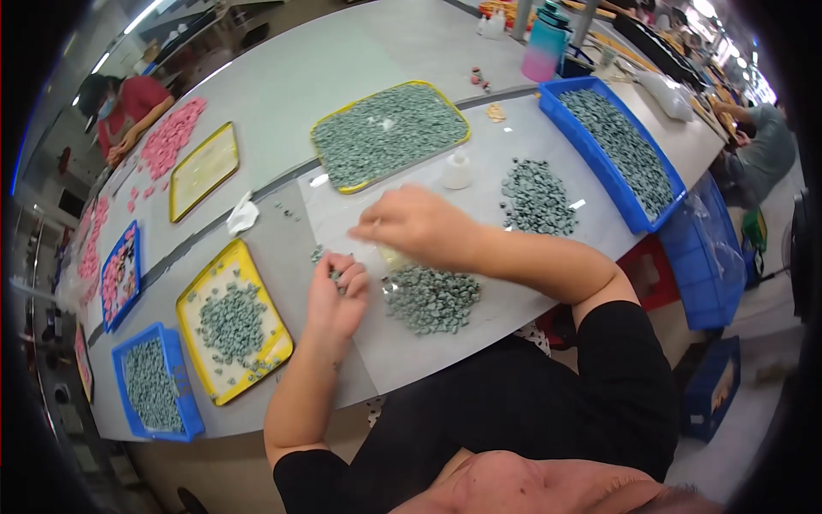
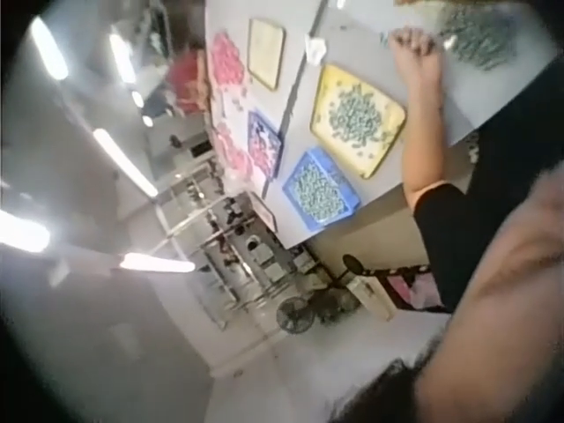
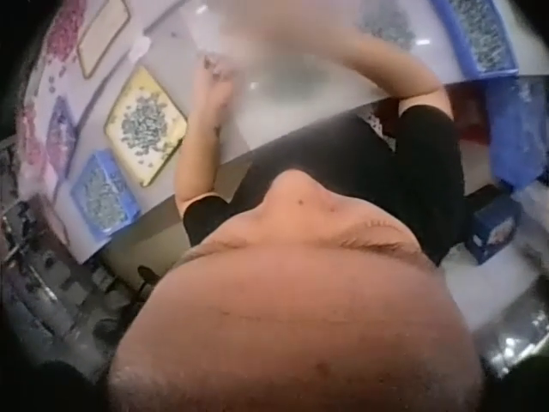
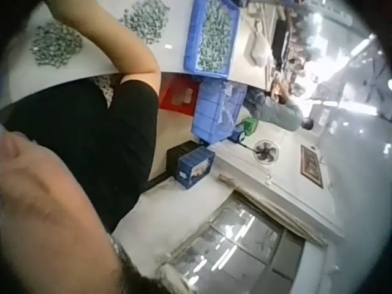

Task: Packaging small green plastic toy components into a clear plastic bag.

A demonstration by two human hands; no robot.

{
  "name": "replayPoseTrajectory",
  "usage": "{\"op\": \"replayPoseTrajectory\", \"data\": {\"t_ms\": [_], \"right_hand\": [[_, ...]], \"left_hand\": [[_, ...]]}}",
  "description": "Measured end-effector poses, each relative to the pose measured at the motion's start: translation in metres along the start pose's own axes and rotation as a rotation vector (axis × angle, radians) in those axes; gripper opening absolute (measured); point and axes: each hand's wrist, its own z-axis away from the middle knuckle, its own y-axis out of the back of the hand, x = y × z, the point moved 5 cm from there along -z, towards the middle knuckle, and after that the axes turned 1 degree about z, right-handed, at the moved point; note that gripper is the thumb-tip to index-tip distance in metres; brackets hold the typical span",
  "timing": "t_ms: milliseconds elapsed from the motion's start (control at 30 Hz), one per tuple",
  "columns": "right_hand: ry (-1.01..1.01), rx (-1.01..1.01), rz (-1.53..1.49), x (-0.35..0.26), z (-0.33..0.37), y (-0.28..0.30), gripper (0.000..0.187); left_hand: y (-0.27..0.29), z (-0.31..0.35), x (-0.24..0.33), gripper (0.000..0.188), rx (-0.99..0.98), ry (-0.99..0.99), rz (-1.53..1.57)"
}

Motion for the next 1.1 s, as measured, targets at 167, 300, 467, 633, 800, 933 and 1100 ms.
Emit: {"op": "replayPoseTrajectory", "data": {"t_ms": [167,300,467,633,800,933,1100], "right_hand": [[-0.6,-0.383,0.213,0.102,0.06,0.044,0.014],[-0.894,-0.674,0.088,0.111,0.101,0.056,0.014],[-0.904,-0.675,0.254,0.12,0.138,0.046,0.01],[-0.879,-0.719,0.214,0.13,0.16,0.034,0.013],[-0.771,-0.57,0.044,0.085,0.114,0.07,0.015],[-0.47,-0.309,-0.22,0.042,0.078,0.071,0.017],[-0.275,-0.266,-0.337,0.005,0.063,0.047,0.024]], "left_hand": [[-0.01,0.0,0.007,0.025,0.085,0.031,0.096],[-0.008,-0.002,0.007,0.014,0.262,0.051,0.077],[-0.022,-0.012,-0.006,0.019,0.337,0.012,-0.091],[-0.017,-0.011,-0.018,0.021,0.089,-0.04,-0.274],[-0.043,0.008,-0.048,0.018,0.198,0.067,-0.21],[-0.064,0.02,-0.073,0.02,0.095,0.13,-0.485],[-0.066,0.023,-0.086,0.023,0.046,0.087,-0.579]]}}
